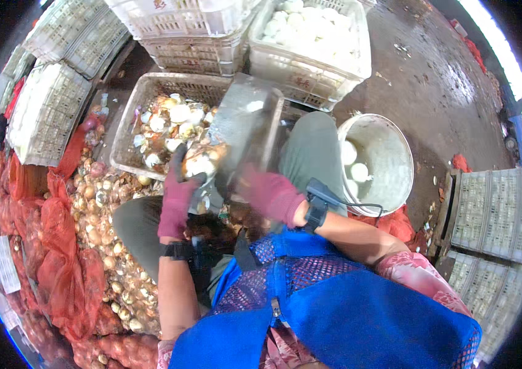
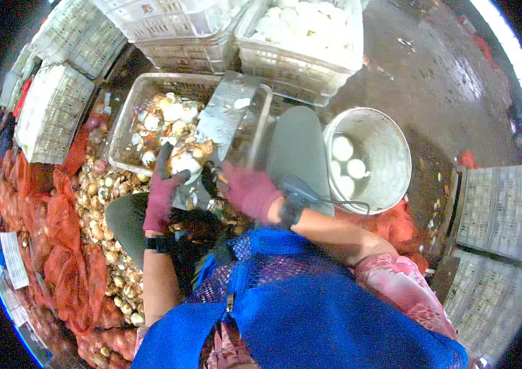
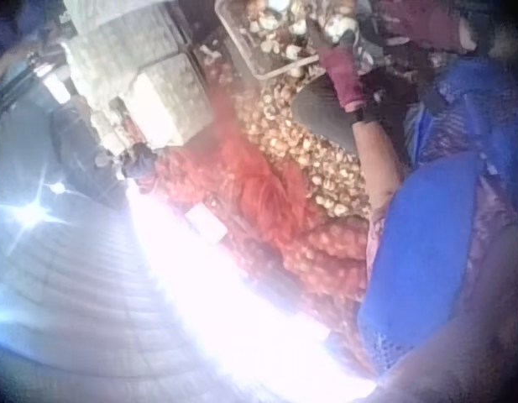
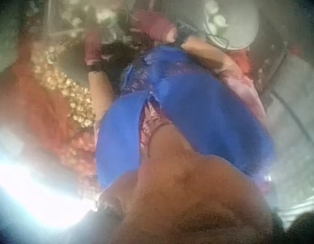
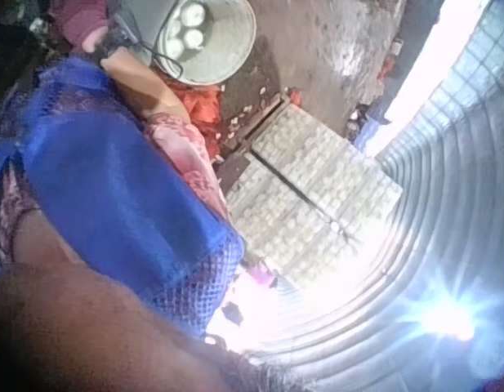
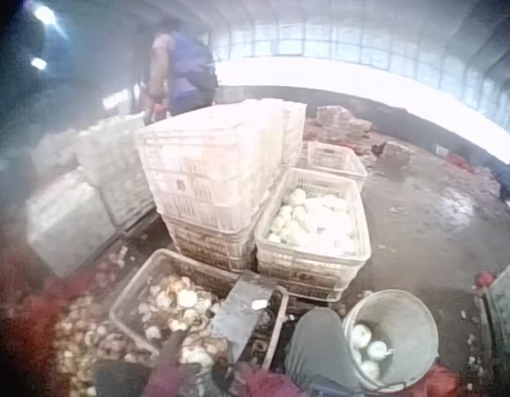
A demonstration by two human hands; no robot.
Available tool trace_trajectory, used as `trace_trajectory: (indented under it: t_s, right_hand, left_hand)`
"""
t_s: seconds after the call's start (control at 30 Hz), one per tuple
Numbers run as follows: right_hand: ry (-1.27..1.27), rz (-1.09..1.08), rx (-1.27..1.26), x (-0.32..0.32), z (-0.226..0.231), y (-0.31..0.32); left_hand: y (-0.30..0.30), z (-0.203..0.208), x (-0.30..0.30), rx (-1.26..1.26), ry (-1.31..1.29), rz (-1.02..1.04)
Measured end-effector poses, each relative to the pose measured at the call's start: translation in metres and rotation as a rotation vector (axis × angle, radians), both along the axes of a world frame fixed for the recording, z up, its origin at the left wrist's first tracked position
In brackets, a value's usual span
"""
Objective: The person is manually peeling onions using a curved knife.
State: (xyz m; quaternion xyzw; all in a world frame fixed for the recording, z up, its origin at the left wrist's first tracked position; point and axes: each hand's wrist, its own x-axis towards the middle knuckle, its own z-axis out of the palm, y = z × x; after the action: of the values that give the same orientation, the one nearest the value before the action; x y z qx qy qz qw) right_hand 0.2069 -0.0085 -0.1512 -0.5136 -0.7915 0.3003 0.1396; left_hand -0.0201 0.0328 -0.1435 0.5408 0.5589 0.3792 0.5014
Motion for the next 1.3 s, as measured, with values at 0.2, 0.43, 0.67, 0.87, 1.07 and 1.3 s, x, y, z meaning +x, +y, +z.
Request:
trace_trajectory:
  t_s: [0.2, 0.43, 0.67, 0.87, 1.07, 1.3]
  right_hand:
    - [0.024, 0.032, 0.042, 0.005, -0.039, -0.006]
    - [0.371, -0.286, -0.71, 0.011, 0.012, 0.022]
    - [0.866, -0.278, -0.964, -0.021, 0.036, 0.02]
    - [0.28, 0.34, -0.336, -0.032, -0.001, 0.014]
    - [0.662, -0.027, -0.584, -0.013, 0.03, -0.01]
    - [0.147, -0.09, 0.019, 0.016, 0.0, -0.022]
  left_hand:
    - [-0.003, -0.019, -0.001, -0.084, -0.188, 0.066]
    - [-0.009, -0.032, -0.006, -0.275, -0.577, 0.211]
    - [-0.02, -0.021, 0.005, -0.266, -0.535, 0.259]
    - [-0.022, 0.014, 0.001, -0.234, 0.01, 0.284]
    - [-0.026, -0.011, -0.005, -0.198, 0.051, 0.113]
    - [-0.02, -0.013, 0.003, -0.236, 0.13, 0.209]
